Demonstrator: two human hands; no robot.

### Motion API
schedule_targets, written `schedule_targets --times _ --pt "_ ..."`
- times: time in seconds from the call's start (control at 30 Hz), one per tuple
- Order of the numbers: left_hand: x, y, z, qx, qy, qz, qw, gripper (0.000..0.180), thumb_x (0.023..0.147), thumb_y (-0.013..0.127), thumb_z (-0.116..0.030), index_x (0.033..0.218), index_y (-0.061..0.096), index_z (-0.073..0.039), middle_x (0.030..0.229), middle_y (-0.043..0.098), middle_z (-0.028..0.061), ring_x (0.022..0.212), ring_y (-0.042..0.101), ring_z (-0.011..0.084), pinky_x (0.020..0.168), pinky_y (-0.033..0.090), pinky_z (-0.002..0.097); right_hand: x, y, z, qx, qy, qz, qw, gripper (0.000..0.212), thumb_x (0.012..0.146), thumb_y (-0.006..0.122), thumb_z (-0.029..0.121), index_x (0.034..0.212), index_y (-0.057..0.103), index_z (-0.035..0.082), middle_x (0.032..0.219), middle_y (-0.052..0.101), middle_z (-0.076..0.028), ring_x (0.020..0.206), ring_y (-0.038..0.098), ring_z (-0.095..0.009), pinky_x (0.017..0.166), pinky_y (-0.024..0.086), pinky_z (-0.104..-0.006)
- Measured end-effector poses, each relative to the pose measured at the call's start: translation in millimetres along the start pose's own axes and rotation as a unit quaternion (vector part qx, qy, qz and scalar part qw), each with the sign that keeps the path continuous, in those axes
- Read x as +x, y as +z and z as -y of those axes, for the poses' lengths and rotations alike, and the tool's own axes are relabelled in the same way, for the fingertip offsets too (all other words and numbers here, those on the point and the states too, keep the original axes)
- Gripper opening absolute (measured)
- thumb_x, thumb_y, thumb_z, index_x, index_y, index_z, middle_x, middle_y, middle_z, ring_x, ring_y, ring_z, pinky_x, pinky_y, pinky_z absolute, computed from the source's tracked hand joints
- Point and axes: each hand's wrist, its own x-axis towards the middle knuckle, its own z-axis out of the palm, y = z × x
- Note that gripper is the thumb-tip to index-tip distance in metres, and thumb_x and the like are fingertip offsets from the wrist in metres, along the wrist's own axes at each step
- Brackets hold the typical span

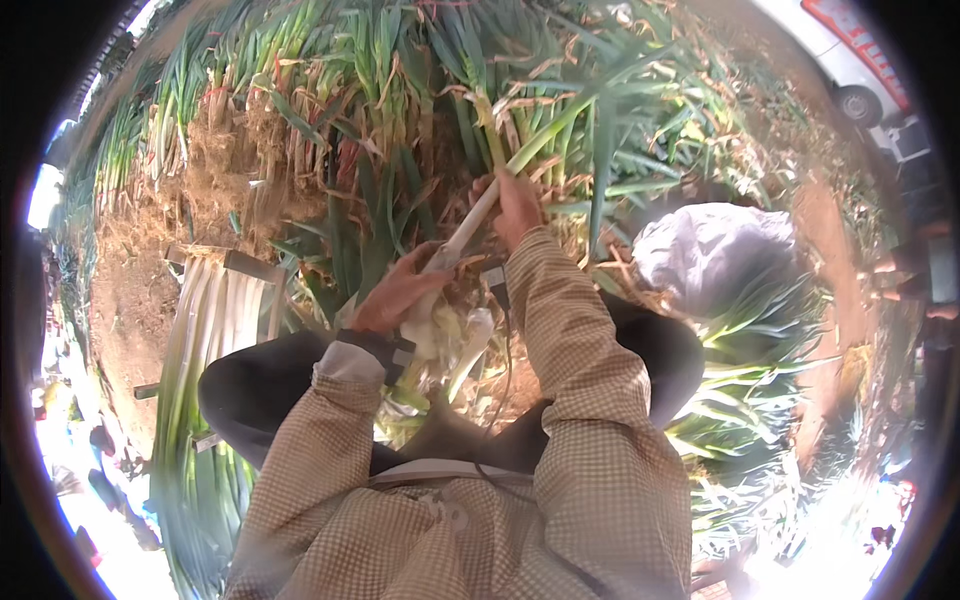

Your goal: The person peels the outer layers from leeks by hand and places the cleaned leeks onto a wooden rack. After cleaning several leeks, the person gathers the bundle from the rack and moves it to the side.

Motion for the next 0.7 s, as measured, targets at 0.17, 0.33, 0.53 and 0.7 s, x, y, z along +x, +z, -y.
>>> schedule_targets --times 0.17,0.33,0.53,0.7 --pt "-19.0 49.7 84.7 -0.329 -0.051 -0.075 0.940 0.054 0.096 0.057 -0.019 0.143 0.041 0.002 0.120 0.057 0.0062 0.102 0.058 0.0137 0.085 0.049 0.0282 9.8 -59.0 -59.9 -0.167 0.023 -0.088 0.982 0.029 0.100 0.050 0.028 0.091 0.058 0.001 0.074 0.057 -0.007 0.063 0.058 -0.021 0.060 0.050 -0.0375" --pt "-59.9 49.7 30.4 -0.168 -0.090 -0.137 0.972 0.054 0.094 0.055 -0.021 0.143 0.043 -0.001 0.107 0.060 0.0098 0.081 0.057 0.0166 0.067 0.046 0.0292 17.9 -50.5 -63.6 -0.001 0.073 -0.116 0.990 0.022 0.101 0.048 0.020 0.104 0.042 -0.001 0.070 0.045 -0.006 0.050 0.042 -0.015 0.044 0.039 -0.0316" --pt "-96.8 48.6 38.8 0.133 0.118 -0.229 0.957 0.046 0.096 0.046 -0.013 0.139 0.049 0.002 0.079 0.055 -0.0026 0.055 0.041 0.0016 0.047 0.031 0.0200 16.2 -19.1 -77.9 0.043 0.116 -0.063 0.990 0.017 0.100 0.047 0.018 0.095 0.041 0.002 0.071 0.044 -0.004 0.051 0.041 -0.012 0.043 0.038 -0.0299" --pt "-145.6 55.8 4.6 0.020 0.029 -0.235 0.971 0.046 0.095 0.045 -0.010 0.139 0.049 0.004 0.078 0.054 -0.0030 0.056 0.043 0.0025 0.048 0.033 0.0200 16.7 -21.2 -73.7 0.029 0.083 -0.071 0.994 0.016 0.100 0.047 0.017 0.095 0.042 0.003 0.068 0.043 -0.003 0.050 0.041 -0.013 0.043 0.037 -0.0304"
